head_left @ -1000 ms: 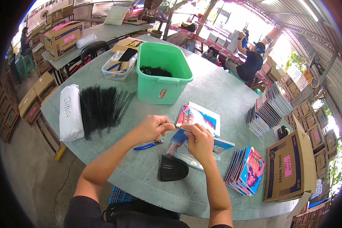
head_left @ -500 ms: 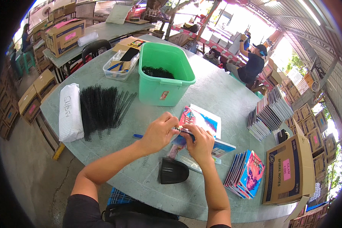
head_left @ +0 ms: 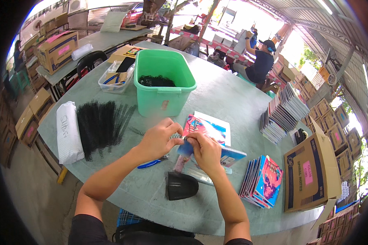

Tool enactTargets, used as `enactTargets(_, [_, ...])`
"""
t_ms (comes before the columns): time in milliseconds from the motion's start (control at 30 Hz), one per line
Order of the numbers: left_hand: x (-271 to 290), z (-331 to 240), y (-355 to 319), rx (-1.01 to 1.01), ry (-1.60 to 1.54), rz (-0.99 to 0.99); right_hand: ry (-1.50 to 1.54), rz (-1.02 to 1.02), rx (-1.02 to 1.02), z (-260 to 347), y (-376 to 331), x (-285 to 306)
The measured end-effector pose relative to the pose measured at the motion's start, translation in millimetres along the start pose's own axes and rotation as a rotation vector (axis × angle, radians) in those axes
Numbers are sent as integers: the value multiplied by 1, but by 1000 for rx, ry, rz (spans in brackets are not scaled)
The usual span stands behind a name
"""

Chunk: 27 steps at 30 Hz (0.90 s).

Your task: The person threads black plastic spiral coils through the pre-punched holes of notebook pages and covers, then trims the ends of the coils using shears.

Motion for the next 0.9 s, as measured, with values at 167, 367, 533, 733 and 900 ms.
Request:
enactTargets(167, [0, -4, 2, -107, 269, -33, -73, -104, -31, 8, 2, 3])
enactTargets(367, [-113, -31, -68, -253, 579, 279, -18, -52, -52, -8, 4, -1])
enactTargets(533, [-89, -10, -61, 63, 100, 534, -287, -120, -90, -26, -14, 22])
enactTargets(733, [6, -42, -11, -155, 334, -233, -187, -48, -98, -28, -25, 36])
enactTargets(900, [15, -58, -17, -217, 317, -472, -205, -98, -87, -27, -29, 34])
Point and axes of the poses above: each hand's wrist, its own y-axis towards the middle knuckle, its own x-axis out of the back of the hand, z = x × y, the point moved 4 cm from there along y, towards the middle knuckle, and after that the axes turned 7 degrees about -x, right-handed, at the moved point
